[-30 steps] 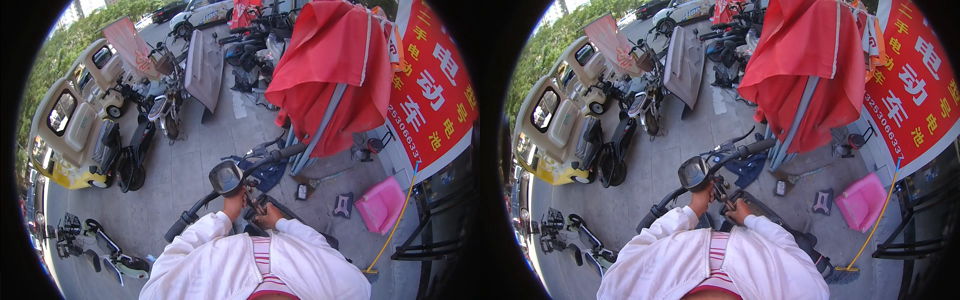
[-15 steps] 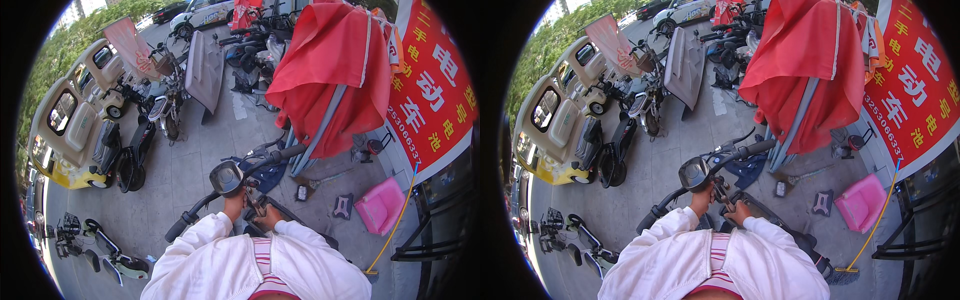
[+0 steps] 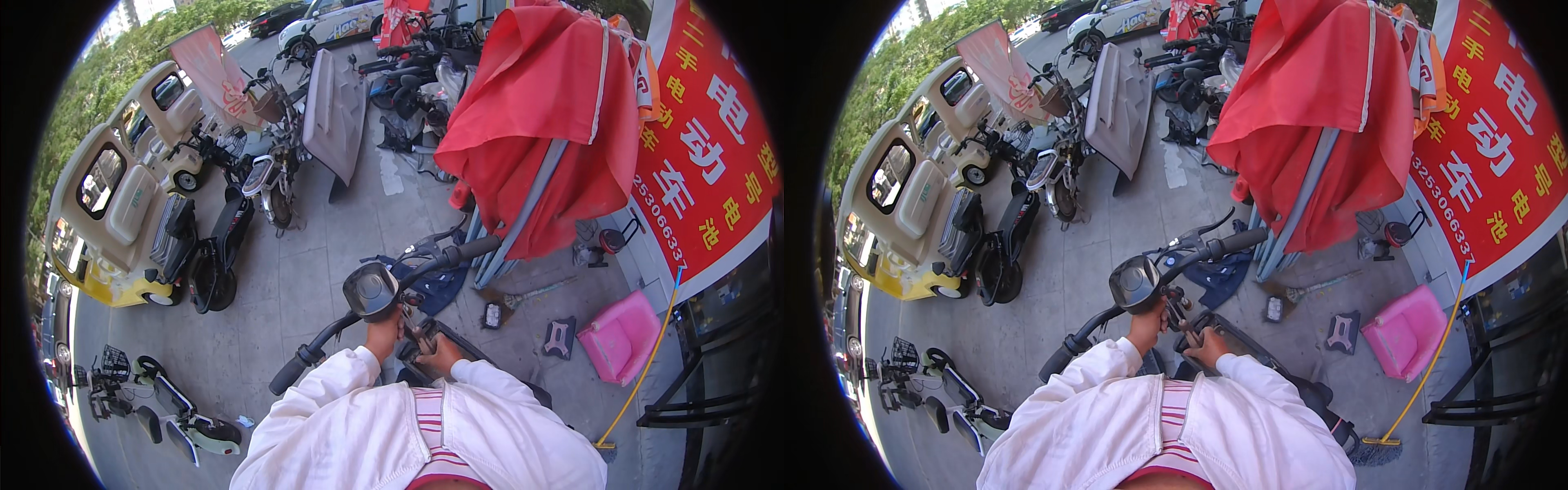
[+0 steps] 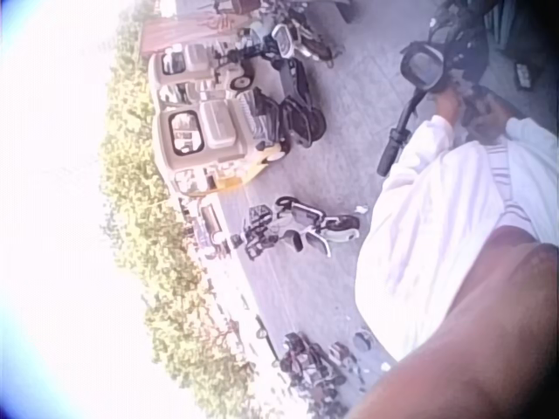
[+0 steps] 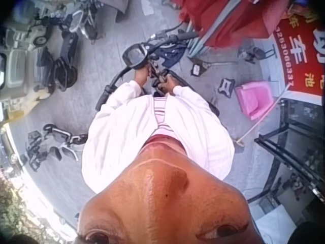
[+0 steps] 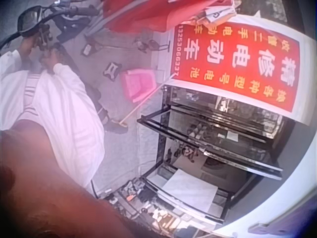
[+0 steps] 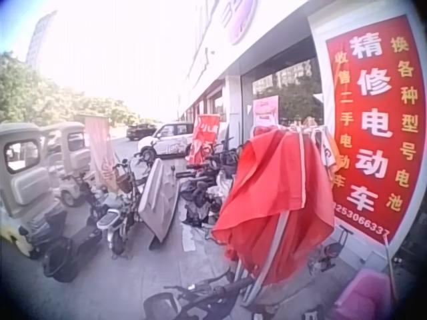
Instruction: The person removes the seat from an electric scooter, then uses a screwdriver to loosen and remove the handlebar control housing. They disconnect internal wiring connectors and manipulate the exposed wires and components at the handlebar stem.
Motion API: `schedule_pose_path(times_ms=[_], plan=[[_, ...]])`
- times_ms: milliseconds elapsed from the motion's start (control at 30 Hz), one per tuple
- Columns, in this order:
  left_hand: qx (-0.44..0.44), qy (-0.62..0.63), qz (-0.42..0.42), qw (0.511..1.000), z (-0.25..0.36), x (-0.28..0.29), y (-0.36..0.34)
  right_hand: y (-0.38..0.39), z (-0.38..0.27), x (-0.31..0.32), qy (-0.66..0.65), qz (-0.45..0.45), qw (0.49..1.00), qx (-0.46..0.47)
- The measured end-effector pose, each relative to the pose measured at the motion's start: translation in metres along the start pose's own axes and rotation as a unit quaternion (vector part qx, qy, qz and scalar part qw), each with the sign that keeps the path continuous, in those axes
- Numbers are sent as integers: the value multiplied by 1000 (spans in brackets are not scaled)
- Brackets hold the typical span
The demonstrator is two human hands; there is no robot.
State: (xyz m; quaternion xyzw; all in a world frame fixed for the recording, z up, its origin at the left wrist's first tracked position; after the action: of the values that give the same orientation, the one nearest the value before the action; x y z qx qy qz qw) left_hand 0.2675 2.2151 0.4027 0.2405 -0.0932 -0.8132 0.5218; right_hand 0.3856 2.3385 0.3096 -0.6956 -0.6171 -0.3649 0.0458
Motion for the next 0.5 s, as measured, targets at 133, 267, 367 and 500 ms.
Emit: schedule_pose_path(times_ms=[133,267,367,500], plan=[[0,5,-11,1000,2,-8,-1,-12,15,-11,-121,-27,991,41],[-10,-1,-14,1000,2,-1,0,-3,5,-3,-42,-25,999,3],[-11,-18,-9,1000,3,0,1,6,-11,8,3,-7,1000,3],[-6,-15,-19,1000,5,-9,-1,-7,0,-5,-82,-39,994,62]])
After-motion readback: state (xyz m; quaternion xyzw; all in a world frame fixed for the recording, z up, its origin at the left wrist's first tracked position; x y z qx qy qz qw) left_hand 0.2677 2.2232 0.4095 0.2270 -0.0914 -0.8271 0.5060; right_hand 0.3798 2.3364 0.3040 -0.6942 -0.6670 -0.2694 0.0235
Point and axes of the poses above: each hand's wrist, its own y-axis away from the middle knuckle, its own x-axis out of the back of the hand, z = x × y, the point moved 8 cm from there along -y, towards the middle knuckle, and after that the axes turned 2 degrees about y, right-handed, at the moved point
